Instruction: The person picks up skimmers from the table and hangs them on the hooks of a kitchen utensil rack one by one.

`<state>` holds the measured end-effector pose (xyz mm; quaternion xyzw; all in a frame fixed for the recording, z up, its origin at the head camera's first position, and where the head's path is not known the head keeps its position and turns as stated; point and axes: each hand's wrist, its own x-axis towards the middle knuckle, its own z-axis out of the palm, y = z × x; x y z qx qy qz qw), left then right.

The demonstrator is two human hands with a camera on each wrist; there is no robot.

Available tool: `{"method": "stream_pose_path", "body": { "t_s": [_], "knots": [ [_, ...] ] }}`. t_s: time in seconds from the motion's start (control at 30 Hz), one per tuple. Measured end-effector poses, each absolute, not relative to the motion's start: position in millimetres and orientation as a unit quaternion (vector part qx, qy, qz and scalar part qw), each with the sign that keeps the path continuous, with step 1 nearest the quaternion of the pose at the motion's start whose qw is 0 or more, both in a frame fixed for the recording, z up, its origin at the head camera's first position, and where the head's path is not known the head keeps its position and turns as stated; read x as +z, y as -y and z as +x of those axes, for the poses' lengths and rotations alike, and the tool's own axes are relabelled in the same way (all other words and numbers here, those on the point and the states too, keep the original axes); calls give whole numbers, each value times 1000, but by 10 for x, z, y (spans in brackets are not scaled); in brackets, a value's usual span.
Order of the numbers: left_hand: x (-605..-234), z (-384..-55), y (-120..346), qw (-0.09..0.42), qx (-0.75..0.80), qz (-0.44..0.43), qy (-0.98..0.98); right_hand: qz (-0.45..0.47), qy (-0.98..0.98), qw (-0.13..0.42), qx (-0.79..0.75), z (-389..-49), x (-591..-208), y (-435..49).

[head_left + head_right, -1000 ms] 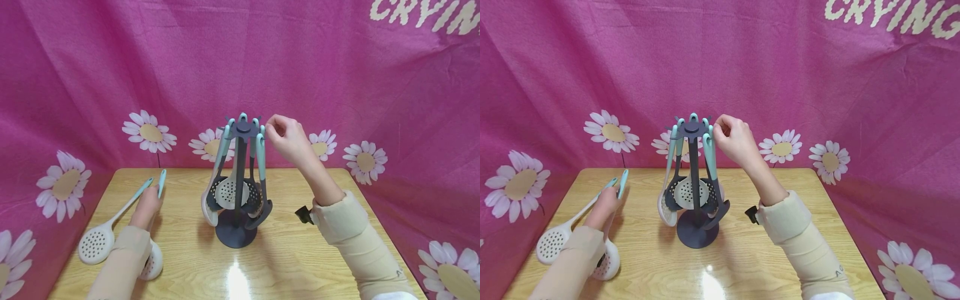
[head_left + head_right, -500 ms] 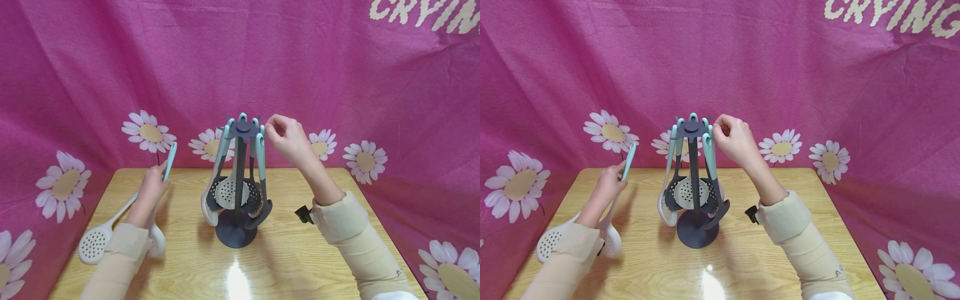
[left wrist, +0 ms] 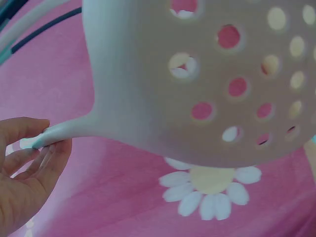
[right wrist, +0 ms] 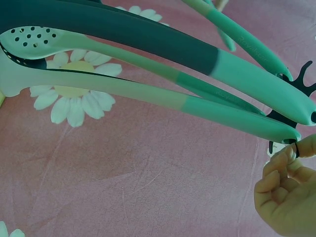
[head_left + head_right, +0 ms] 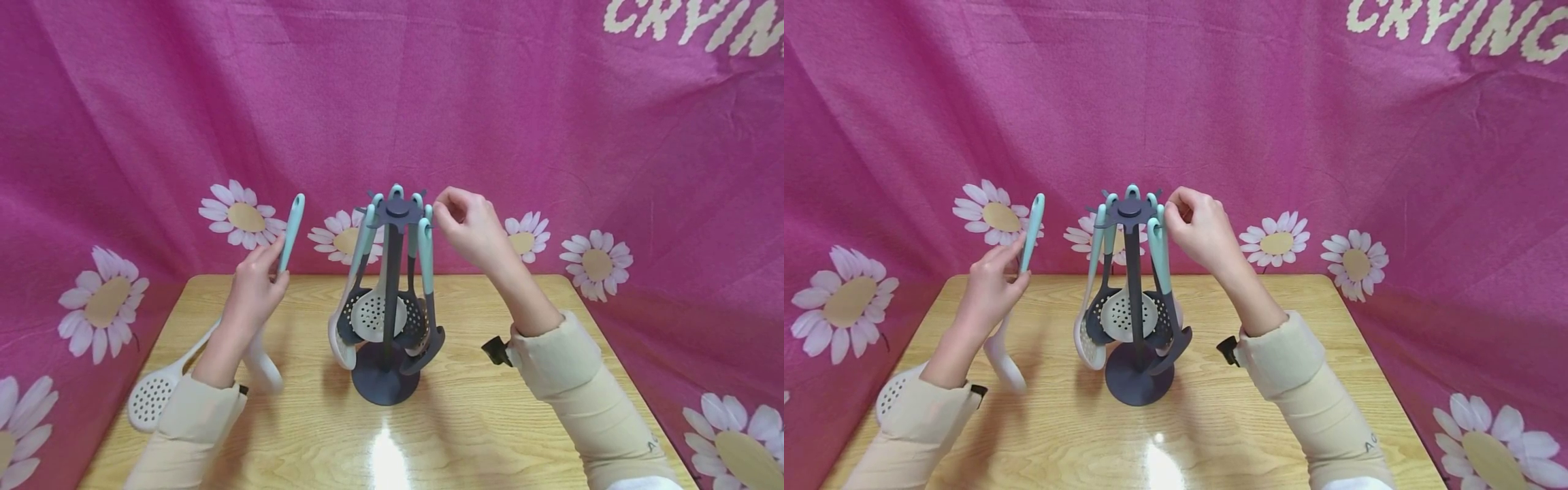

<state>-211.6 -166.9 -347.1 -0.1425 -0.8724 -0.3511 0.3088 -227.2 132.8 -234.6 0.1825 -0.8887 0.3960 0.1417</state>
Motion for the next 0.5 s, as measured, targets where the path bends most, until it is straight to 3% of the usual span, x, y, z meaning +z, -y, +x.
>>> {"method": "stream_pose_path", "body": {
  "t_s": [0.5],
  "knots": [
    [-3239, -1813, 1433, 379, -397, -228, 804, 186, 886, 147, 398, -2269, -2346, -1333]
  ]
}}
